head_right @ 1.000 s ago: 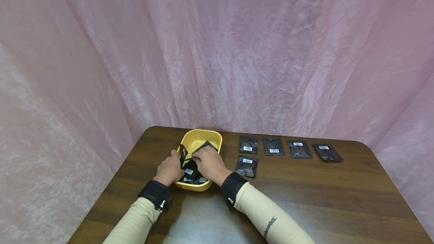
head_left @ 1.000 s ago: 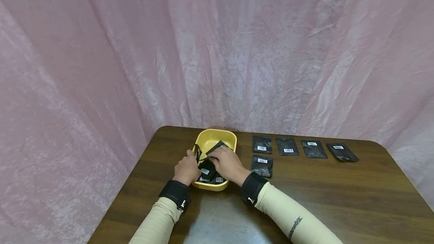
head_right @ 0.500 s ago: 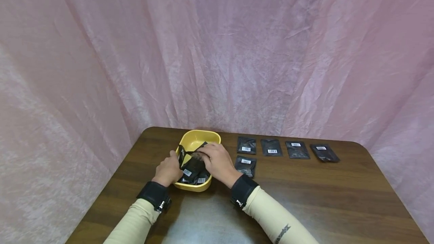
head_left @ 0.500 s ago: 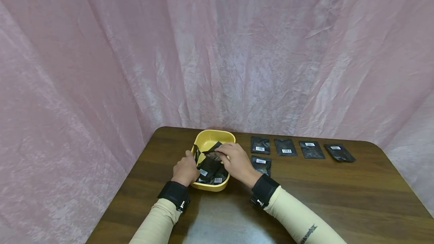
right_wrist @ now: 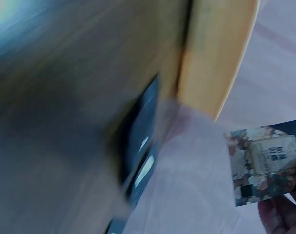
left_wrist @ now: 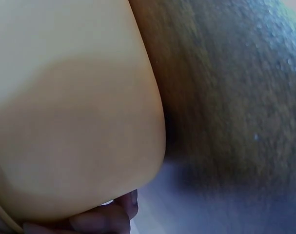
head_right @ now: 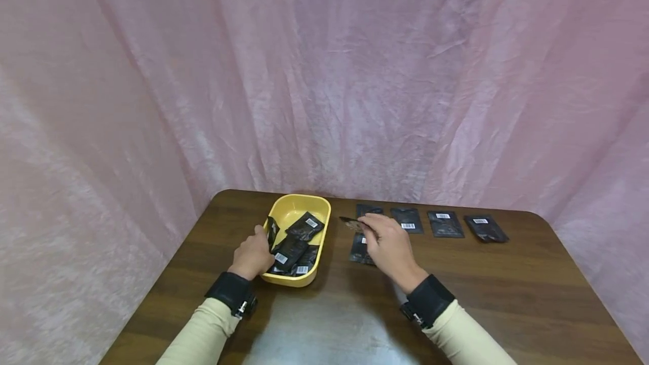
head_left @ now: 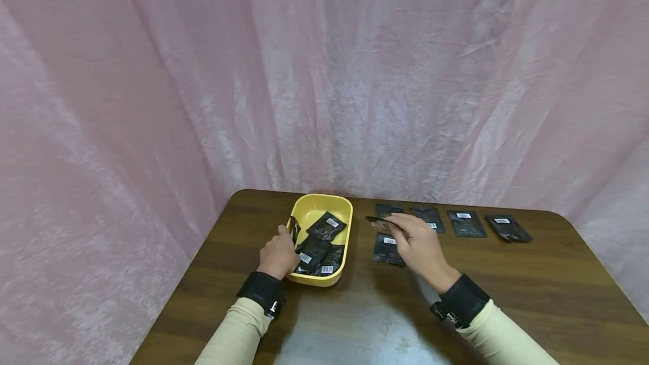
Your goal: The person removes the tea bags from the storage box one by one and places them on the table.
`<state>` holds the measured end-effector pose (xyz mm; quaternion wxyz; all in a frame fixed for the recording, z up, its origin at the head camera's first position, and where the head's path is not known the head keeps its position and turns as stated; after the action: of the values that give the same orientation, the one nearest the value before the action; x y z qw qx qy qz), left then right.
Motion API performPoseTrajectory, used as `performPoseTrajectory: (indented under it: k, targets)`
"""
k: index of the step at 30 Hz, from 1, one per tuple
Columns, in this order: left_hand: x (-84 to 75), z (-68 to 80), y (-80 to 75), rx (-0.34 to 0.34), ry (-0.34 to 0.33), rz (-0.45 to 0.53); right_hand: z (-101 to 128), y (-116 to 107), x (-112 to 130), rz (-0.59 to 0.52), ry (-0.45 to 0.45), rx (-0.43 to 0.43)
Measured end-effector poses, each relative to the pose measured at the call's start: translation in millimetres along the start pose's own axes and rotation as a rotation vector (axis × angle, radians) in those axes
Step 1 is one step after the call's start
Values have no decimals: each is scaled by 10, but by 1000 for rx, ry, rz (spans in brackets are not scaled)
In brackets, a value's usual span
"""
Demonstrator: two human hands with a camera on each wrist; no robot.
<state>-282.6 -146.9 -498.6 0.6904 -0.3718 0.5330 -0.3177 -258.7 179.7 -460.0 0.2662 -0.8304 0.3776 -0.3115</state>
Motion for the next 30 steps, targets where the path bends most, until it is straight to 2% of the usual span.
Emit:
performPoseTrajectory:
  k: [7, 13, 20, 23, 27, 30]
  targets:
    - [43, -16, -27, 0, 0, 1, 159, -207, -382, 165, 59, 86]
    - [74, -35, -34, -1, -4, 0, 356, -283, -586, 218, 62, 224]
    - [69, -38, -30, 13, -18, 1, 499, -339, -695, 260, 65, 361]
    - [70, -35, -29, 11, -22, -1, 512, -342, -737, 268, 71, 449]
    - [74, -31, -30, 7, -18, -3, 527, -340, -780, 239, 102, 584]
    - [76, -33, -32, 5, -17, -3, 511, -337, -823, 189, 135, 649]
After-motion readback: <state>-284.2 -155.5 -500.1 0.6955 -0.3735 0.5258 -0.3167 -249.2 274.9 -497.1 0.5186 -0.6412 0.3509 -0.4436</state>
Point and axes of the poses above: each hand's wrist, its own z-axis away from the middle knuckle, its own y-axis out of the palm, x = y × z, the point moved 1 cm from there along -z, towards the middle knuckle, and after that the axes turned 7 degrees about z, right-handed, at the moved point
